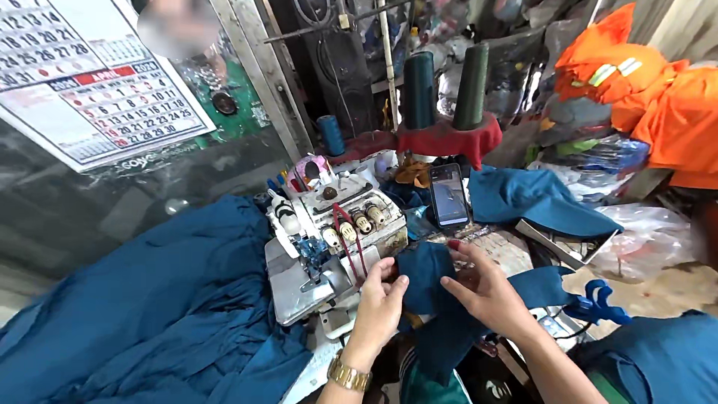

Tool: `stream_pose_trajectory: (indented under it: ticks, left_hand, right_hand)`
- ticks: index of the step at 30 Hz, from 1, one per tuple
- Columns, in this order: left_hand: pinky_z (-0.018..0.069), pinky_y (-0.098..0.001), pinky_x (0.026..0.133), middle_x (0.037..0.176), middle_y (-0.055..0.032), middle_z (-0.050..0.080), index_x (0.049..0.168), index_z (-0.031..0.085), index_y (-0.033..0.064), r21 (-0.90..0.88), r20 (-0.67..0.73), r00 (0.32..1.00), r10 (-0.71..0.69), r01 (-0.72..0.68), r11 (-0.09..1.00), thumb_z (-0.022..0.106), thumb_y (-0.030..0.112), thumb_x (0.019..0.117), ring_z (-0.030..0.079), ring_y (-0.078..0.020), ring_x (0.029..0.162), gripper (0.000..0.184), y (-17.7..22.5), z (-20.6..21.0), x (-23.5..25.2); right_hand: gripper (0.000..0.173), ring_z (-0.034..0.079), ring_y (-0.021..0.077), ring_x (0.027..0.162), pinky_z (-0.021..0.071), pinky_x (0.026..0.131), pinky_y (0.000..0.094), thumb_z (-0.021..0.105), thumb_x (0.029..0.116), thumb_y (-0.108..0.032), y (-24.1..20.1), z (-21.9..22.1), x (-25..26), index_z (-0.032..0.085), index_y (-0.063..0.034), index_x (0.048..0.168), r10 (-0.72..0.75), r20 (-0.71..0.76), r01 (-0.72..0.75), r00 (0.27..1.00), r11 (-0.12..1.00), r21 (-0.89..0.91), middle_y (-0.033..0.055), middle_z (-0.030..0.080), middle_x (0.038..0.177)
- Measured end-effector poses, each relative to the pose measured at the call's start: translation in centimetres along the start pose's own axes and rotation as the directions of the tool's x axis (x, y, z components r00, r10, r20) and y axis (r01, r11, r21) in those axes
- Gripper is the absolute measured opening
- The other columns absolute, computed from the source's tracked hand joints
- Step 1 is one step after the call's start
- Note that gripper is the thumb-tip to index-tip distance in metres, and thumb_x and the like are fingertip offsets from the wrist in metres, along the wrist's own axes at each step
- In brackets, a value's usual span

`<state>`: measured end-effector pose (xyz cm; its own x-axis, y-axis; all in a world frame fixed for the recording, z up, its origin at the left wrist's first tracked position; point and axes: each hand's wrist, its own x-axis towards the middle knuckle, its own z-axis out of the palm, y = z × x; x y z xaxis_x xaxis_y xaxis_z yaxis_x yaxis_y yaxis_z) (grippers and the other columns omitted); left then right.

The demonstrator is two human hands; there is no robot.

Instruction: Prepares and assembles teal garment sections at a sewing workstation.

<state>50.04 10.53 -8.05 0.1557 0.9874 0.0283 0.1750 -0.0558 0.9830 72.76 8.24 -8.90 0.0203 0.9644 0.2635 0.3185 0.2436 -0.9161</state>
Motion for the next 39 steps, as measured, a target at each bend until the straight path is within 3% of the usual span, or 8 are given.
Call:
stream_pose_trajectory:
  ticks: [3,18,21,23,25,30,35,39]
  left_hand:
    - [0.0583,-0.0391,0.097,0.144,-0.0091,0.056,0.149,0.048,0.0146,0.123,0.036,0.998,0.046,-0.051,0.991,0.063,0.026,0.1013,0.065,-0.0187,0.119,0.051,-0.5,0.2,0.0]
    - [0.0579,-0.0435,0.096,0.131,-0.0063,0.065,0.153,0.041,0.0248,0.322,0.007,0.996,0.084,-0.081,0.943,0.066,0.023,0.0982,0.068,-0.0183,0.111,0.06,-0.3,-0.2,0.3]
    - [0.0577,-0.0447,0.095,0.132,-0.0078,0.063,0.155,0.04,0.0245,0.304,0.001,0.997,0.078,-0.075,0.95,0.065,0.028,0.0988,0.067,-0.0198,0.11,0.062,-0.5,-0.6,0.1]
    - [0.0556,-0.0411,0.102,0.144,-0.0045,0.056,0.156,0.04,0.0229,0.342,0.003,0.989,0.146,-0.138,0.929,0.061,0.03,0.1017,0.062,-0.0162,0.123,0.058,-0.2,-1.7,-1.4]
    - [0.0547,-0.0385,0.105,0.143,-0.0025,0.058,0.15,0.05,0.0194,0.335,0.009,0.967,0.253,-0.242,0.911,0.06,0.027,0.1026,0.06,-0.0144,0.127,0.049,-0.3,-3.2,-3.8]
    - [0.0648,-0.0339,0.079,0.121,0.0002,0.07,0.127,0.065,0.0103,0.131,0.06,0.975,0.212,-0.218,0.967,0.061,0.019,0.1019,0.072,-0.0142,0.097,0.027,-2.6,-5.2,-9.8]
    - [0.0653,-0.0371,0.08,0.12,-0.002,0.071,0.126,0.064,0.0089,0.081,0.131,0.979,0.158,-0.17,0.982,0.061,0.014,0.1018,0.073,-0.0163,0.095,0.025,-4.3,-6.1,-14.1]
    - [0.0654,-0.0384,0.077,0.11,-0.0057,0.073,0.122,0.065,0.0042,0.027,0.108,0.99,0.092,-0.095,0.995,0.059,0.011,0.1029,0.074,-0.0193,0.089,0.021,-5.8,-7.8,-16.7]
  right_hand:
    - [0.074,0.073,0.0187,0.094,0.066,0.081,0.0411,0.079,0.0878,-0.02,-0.1,0.6,-0.2,0.044,-0.0272,0.153,0.051,0.033,-0.051,0.998,0.998,-0.024,0.0032,0.06,0.14]
    - [0.081,0.072,0.0171,0.079,0.0652,0.071,0.0373,0.08,0.0846,-0.017,-1.4,1.7,-1.2,0.04,-0.0243,0.155,0.107,0.019,-0.102,0.994,0.983,-0.156,0.0075,0.06,0.136]
    - [0.081,0.072,0.0172,0.082,0.0651,0.073,0.0384,0.079,0.086,-0.02,-1.7,1.9,-1.4,0.04,-0.029,0.156,0.109,-0.009,-0.108,0.994,0.968,-0.227,0.0069,0.056,0.141]
    - [0.075,0.071,0.0192,0.095,0.0651,0.077,0.0415,0.078,0.0875,-0.025,-2.3,1.5,-1.8,0.043,-0.0265,0.154,0.05,-0.037,-0.059,0.998,0.941,-0.334,0.0088,0.053,0.143]
    - [0.06,0.07,0.0203,0.098,0.0642,0.073,0.0426,0.075,0.0897,-0.027,-2.8,0.8,-2.0,0.055,-0.0226,0.146,-0.063,-0.07,0.029,0.996,0.91,-0.414,0.0089,0.058,0.136]
    - [0.035,0.068,0.0088,0.069,0.0609,0.061,0.0364,0.068,0.0952,-0.026,-5.0,1.8,0.1,0.065,-0.0226,0.13,-0.195,0.015,0.179,0.981,0.865,-0.468,-0.0074,0.074,0.092]
    - [0.065,0.07,0.018,0.076,0.0608,0.07,0.0505,0.087,0.0815,-0.038,-5.9,2.9,5.6,0.059,-0.0242,0.139,-0.052,0.186,0.142,0.981,0.846,-0.513,-0.0028,0.073,0.092]
    - [0.074,0.071,0.014,0.072,0.0619,0.07,0.0462,0.092,0.076,-0.034,-5.5,2.3,7.9,0.059,-0.0232,0.141,0.023,0.284,0.126,0.959,0.859,-0.497,-0.0038,0.075,0.084]
